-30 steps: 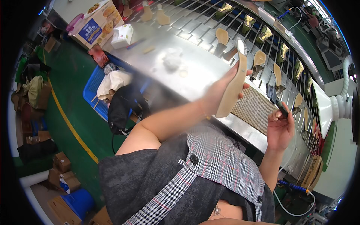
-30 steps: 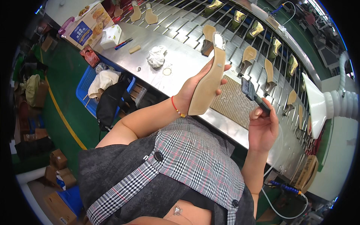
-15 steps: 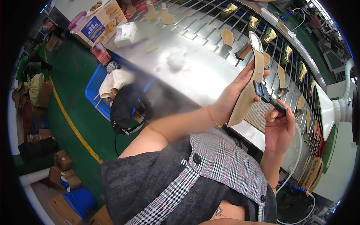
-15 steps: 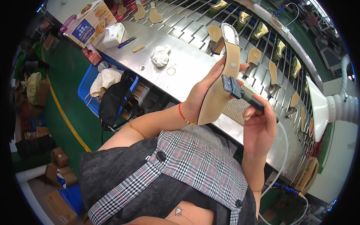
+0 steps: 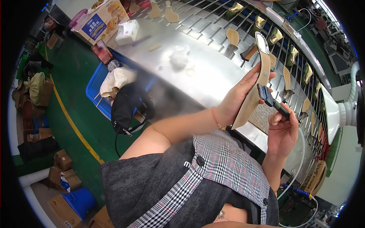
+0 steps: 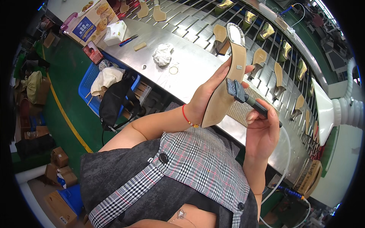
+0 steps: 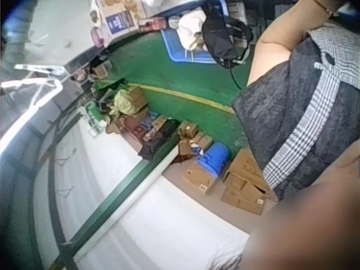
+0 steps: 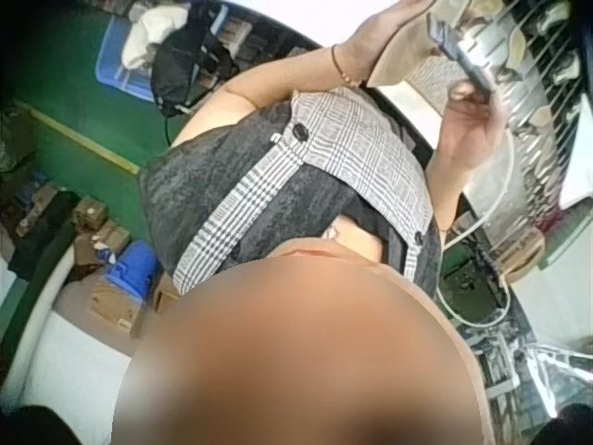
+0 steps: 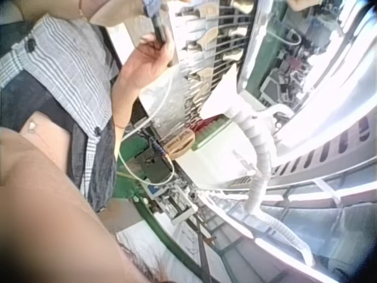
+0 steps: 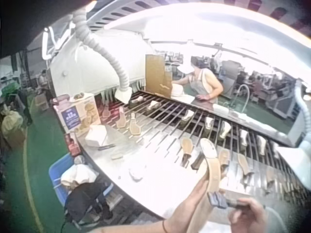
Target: Applying adhesive to shoe soles using a brush on an assembly line.
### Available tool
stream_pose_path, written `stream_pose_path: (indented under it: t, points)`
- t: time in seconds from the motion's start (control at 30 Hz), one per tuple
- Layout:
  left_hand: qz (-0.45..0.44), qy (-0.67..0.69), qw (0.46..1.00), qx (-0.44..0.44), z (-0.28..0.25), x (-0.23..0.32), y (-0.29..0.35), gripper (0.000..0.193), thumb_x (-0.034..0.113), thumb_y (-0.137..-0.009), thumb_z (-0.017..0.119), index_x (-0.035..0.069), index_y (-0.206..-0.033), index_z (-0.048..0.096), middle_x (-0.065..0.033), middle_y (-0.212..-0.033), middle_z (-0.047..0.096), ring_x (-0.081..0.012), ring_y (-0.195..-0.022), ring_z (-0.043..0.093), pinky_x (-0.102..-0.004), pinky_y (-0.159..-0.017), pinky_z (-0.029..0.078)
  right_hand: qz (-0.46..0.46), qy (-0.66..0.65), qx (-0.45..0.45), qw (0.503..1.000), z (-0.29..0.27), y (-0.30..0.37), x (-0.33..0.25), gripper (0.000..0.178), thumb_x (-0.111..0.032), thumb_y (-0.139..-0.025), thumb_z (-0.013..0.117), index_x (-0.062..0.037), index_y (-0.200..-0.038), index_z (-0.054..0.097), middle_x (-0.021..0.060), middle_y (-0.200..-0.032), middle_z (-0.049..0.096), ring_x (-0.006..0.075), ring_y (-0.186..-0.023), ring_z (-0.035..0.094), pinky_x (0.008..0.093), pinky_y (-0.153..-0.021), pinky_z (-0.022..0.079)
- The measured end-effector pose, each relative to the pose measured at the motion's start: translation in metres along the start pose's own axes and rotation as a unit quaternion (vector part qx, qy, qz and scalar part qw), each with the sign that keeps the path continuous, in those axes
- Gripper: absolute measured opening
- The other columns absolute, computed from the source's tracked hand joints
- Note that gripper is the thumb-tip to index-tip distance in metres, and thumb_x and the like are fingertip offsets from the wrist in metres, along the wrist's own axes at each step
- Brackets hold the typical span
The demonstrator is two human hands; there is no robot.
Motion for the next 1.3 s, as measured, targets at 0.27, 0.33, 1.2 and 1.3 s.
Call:
stream_pose_path:
  t: [0.27, 0.33, 1.2, 1.3]
  points:
    - [0.010, -0.012, 1.000, -0.002, -0.001, -0.001, 0.000, 0.053, 0.032, -0.106, 0.033, 0.018, -0.155, 0.019, -0.0071, -0.142, 0.046, -0.0153, -0.107, 0.055, -0.0307, -0.092, 0.047, -0.004, 0.006, 0.001, 1.000, -0.001, -0.001, 0.003, 0.040, -0.022, -0.099, 0.044, 0.0114, -0.115, 0.058, 0.0123, -0.078, 0.062, 0.0172, -0.074, 0.057, 0.0271, -0.069, 0.043]
    - [0.011, -0.007, 1.000, -0.003, -0.002, -0.001, 0.000, 0.053, 0.032, -0.106, 0.033, 0.018, -0.155, 0.020, -0.0071, -0.142, 0.046, -0.0154, -0.107, 0.055, -0.0307, -0.092, 0.047, -0.005, 0.006, -0.002, 1.000, 0.000, -0.001, 0.004, 0.040, -0.022, -0.099, 0.044, 0.0113, -0.115, 0.058, 0.0122, -0.078, 0.062, 0.0172, -0.074, 0.057, 0.0270, -0.069, 0.043]
    - [-0.003, 0.043, 0.999, -0.007, -0.004, -0.002, 0.001, 0.052, 0.033, -0.106, 0.032, 0.020, -0.154, 0.020, -0.0057, -0.142, 0.045, -0.0155, -0.105, 0.056, -0.0306, -0.089, 0.048, -0.024, 0.045, 0.020, 0.999, -0.002, -0.001, 0.003, 0.040, -0.023, -0.099, 0.044, 0.0108, -0.113, 0.059, 0.0126, -0.078, 0.063, 0.0175, -0.072, 0.059, 0.0266, -0.067, 0.044]
    - [0.003, 0.018, 1.000, -0.018, -0.002, 0.000, 0.000, 0.051, 0.034, -0.106, 0.031, 0.019, -0.154, 0.020, -0.0070, -0.144, 0.044, -0.0164, -0.106, 0.057, -0.0305, -0.088, 0.049, -0.073, 0.117, 0.026, 0.990, 0.004, 0.003, -0.004, 0.036, -0.020, -0.098, 0.047, 0.0105, -0.112, 0.059, 0.0137, -0.080, 0.064, 0.0183, -0.074, 0.061, 0.0274, -0.070, 0.047]
Point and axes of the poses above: each hand's wrist, its own y-axis away from the middle knuckle, its own z-axis out of the palm, x = y × z, the point moved 5 cm from there along -y, towards the middle knuckle
